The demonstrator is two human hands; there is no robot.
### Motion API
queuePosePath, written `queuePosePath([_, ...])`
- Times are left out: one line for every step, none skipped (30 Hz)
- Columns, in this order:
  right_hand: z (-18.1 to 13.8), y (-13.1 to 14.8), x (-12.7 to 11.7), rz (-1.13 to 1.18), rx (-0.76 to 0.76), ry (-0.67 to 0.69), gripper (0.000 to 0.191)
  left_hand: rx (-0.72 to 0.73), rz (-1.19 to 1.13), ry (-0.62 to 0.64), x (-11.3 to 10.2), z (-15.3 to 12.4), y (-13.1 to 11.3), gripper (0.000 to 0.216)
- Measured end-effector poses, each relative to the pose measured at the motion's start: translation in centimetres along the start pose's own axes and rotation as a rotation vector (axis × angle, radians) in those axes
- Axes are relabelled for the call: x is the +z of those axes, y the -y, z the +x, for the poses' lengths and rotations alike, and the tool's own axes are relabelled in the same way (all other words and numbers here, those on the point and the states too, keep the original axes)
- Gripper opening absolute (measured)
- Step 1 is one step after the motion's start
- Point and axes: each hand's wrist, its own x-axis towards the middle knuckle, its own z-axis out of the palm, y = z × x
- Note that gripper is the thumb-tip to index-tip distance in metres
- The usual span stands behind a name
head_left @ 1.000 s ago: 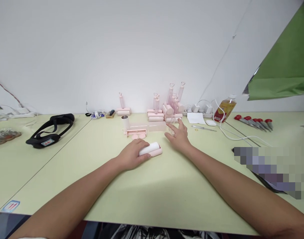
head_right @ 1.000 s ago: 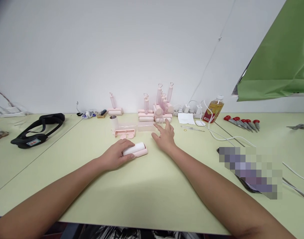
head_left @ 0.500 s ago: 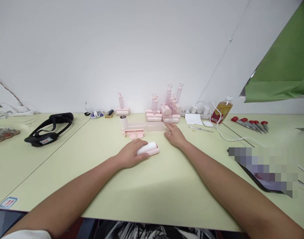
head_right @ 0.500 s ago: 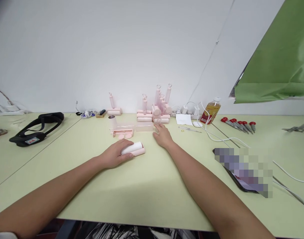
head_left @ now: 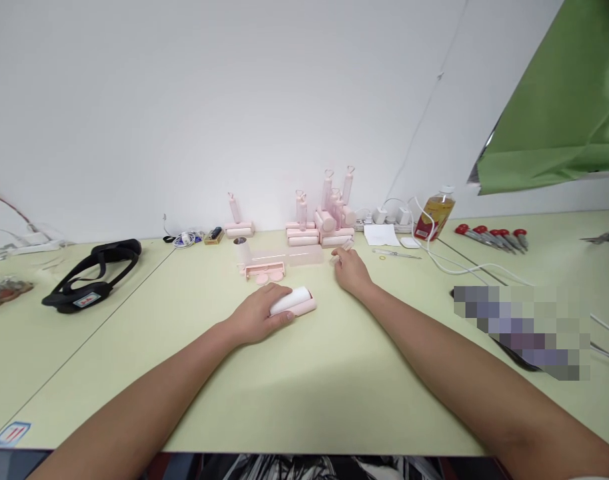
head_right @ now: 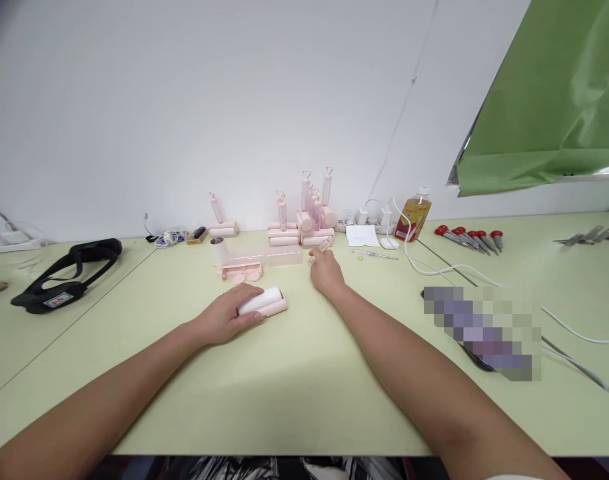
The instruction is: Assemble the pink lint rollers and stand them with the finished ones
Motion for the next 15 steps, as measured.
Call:
queuePosePath([0.0,0.0,0.0,-0.002,0.0,0.001,0.035,-0.002,-0.001,0.002,0.0,0.0,0.0,0.047])
queuePosePath([-0.1,0.0,0.0,-0.003,0.0,0.003,0.035,-0.004,0.0,0.004,0.0,0.0,-0.1,0.047])
queuePosePath([-0.1,0.0,-0.1,-0.003,0.0,0.004,0.035,-0.005,0.002,0.006,-0.1,0.0,-0.1,0.047])
queuePosePath([-0.2,0.0,-0.1,-0.003,0.0,0.004,0.035,-0.005,0.004,0.009,-0.1,-0.1,-0.2,0.047])
queuePosePath([-0.2,0.1,-0.2,-0.001,0.0,0.001,0.035,-0.006,0.005,0.013,-0.1,-0.1,-0.2,0.047])
queuePosePath([-0.2,0.1,-0.3,0.002,0.0,-0.002,0.035,-0.007,0.007,0.016,-0.1,-0.1,-0.2,0.048])
queuePosePath([-0.3,0.2,-0.3,0.007,-0.001,-0.006,0.035,-0.008,0.008,0.017,-0.2,-0.1,-0.3,0.048])
queuePosePath([-0.3,0.3,-0.4,0.014,-0.002,-0.01,0.035,-0.01,0.009,0.019,-0.2,-0.1,-0.3,0.048])
queuePosePath([-0.4,0.3,-0.5,0.022,-0.005,-0.014,0.035,-0.012,0.011,0.021,-0.2,-0.1,-0.3,0.048])
queuePosePath([-0.4,0.4,-0.6,0.033,-0.008,-0.02,0.035,-0.014,0.013,0.022,-0.3,-0.2,-0.3,0.048])
queuePosePath([-0.4,0.5,-0.7,0.046,-0.012,-0.028,0.035,-0.017,0.014,0.024,-0.3,-0.2,-0.4,0.047])
queuePosePath([-0.5,0.6,-0.8,0.063,-0.019,-0.038,0.035,-0.018,0.016,0.026,-0.3,-0.2,-0.4,0.047])
queuePosePath([-0.6,0.8,-0.9,0.083,-0.029,-0.051,0.035,-0.019,0.016,0.028,-0.3,-0.2,-0.4,0.047])
queuePosePath([-0.7,1.0,-1.0,0.106,-0.044,-0.064,0.035,-0.017,0.017,0.029,-0.2,-0.2,-0.4,0.047])
queuePosePath([-0.9,1.2,-1.1,0.127,-0.064,-0.075,0.036,-0.01,0.018,0.029,-0.2,-0.1,-0.3,0.048])
